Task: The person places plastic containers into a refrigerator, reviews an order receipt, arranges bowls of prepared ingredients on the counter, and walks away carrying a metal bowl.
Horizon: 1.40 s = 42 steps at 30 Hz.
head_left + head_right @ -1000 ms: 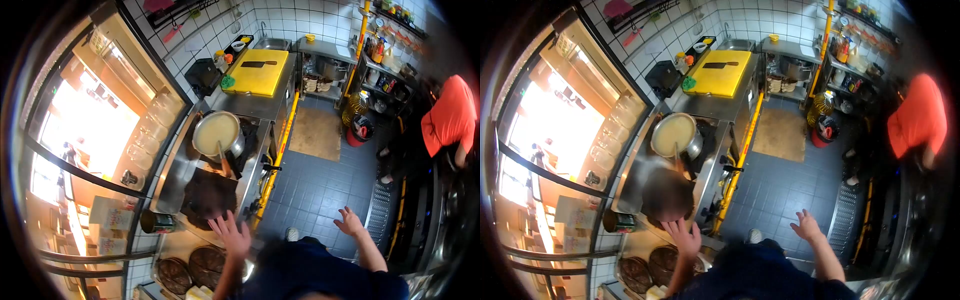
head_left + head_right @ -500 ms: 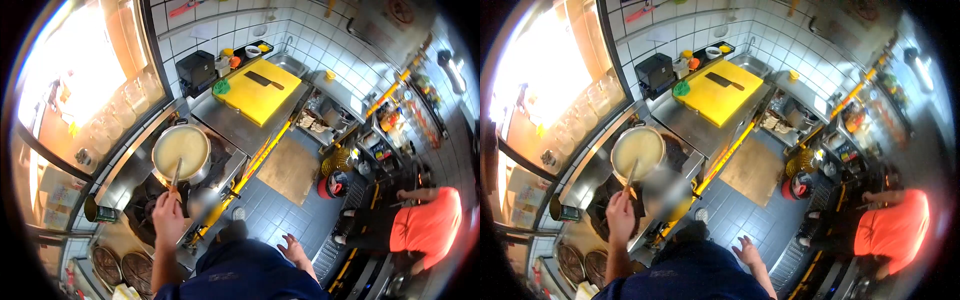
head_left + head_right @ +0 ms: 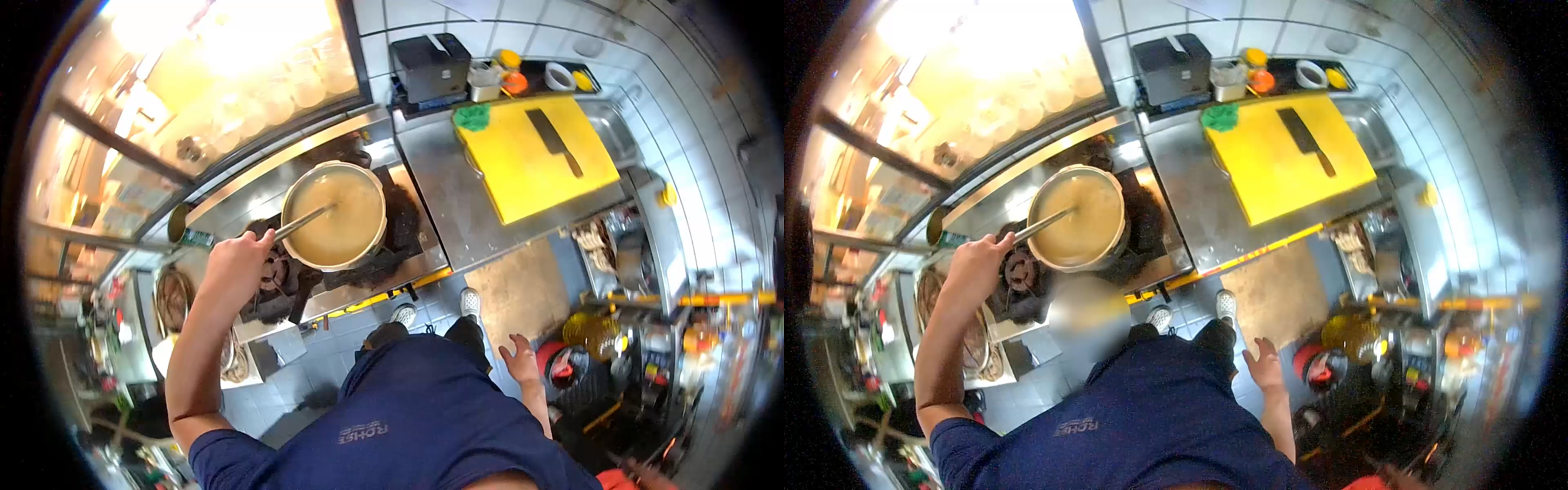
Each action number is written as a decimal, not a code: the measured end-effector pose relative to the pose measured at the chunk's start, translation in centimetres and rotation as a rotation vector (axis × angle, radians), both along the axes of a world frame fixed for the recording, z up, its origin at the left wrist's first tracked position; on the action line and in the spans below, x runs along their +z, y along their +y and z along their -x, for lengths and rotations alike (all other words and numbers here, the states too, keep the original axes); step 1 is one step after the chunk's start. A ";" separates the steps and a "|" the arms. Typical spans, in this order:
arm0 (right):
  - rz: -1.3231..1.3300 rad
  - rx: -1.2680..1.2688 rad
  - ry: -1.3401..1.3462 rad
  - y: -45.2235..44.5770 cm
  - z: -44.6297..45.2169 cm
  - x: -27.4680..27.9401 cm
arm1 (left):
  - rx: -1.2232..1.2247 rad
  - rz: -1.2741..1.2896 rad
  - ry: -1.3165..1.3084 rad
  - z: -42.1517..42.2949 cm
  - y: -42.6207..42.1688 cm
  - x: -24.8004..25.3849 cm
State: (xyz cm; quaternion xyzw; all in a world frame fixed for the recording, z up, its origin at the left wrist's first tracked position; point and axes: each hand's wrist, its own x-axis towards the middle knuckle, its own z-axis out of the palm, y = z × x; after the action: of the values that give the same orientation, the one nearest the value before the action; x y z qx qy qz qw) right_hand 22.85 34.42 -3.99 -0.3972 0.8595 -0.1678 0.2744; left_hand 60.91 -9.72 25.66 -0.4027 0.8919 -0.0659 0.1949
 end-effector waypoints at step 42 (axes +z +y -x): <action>0.870 1.044 0.057 -74.3 23.0 19.2 | 0.842 0.050 0.136 16.5 13.7 -4.5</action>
State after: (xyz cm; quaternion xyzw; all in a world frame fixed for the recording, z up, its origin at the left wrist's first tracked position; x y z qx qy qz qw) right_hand -0.15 -39.86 15.25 -0.8386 0.4162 -0.3331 0.1120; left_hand 44.42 3.98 21.19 -0.7398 0.6585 0.0243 0.1357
